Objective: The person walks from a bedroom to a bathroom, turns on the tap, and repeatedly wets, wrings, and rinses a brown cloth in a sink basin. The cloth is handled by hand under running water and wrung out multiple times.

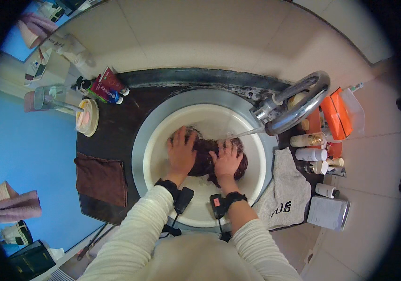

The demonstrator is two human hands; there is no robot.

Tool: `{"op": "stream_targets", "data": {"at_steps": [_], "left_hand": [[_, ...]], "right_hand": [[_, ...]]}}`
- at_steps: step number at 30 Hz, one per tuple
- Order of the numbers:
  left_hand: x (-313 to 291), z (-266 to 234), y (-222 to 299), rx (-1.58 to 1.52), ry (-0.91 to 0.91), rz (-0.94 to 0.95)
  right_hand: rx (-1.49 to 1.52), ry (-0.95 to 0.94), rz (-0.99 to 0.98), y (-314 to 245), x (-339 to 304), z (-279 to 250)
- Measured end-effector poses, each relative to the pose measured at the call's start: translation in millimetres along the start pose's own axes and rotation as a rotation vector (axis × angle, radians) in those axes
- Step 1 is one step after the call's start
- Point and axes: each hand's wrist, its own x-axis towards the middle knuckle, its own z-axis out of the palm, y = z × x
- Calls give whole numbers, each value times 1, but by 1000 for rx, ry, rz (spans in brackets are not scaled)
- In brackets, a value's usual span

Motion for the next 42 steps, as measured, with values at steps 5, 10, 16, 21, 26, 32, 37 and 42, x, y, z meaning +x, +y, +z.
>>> {"op": "stream_targets", "data": {"at_steps": [5,10,16,21,26,32,37,42], "left_hand": [[-14,3,15,-254,-141,-430],[-3,1,15,-1804,1,-1054],[-25,-11,24,-2032,-438,-1111],[-36,-22,30,-1687,-414,-1083],[12,-40,1,-652,62,-15],[7,-8,10,-659,139,-696],[-24,28,40,-927,-626,-1076],[-15,25,42,-769,-318,-767]], "right_hand": [[-44,-245,-144,-21,-8,-12],[583,-272,211,-30,0,-59],[811,-83,-61,-75,-38,-117],[599,-61,178,-28,-13,-91],[459,-32,507,33,-32,-66],[146,-437,313,44,-22,-80],[183,-557,273,0,-2,-74],[209,-494,249,9,-24,-50]]}}
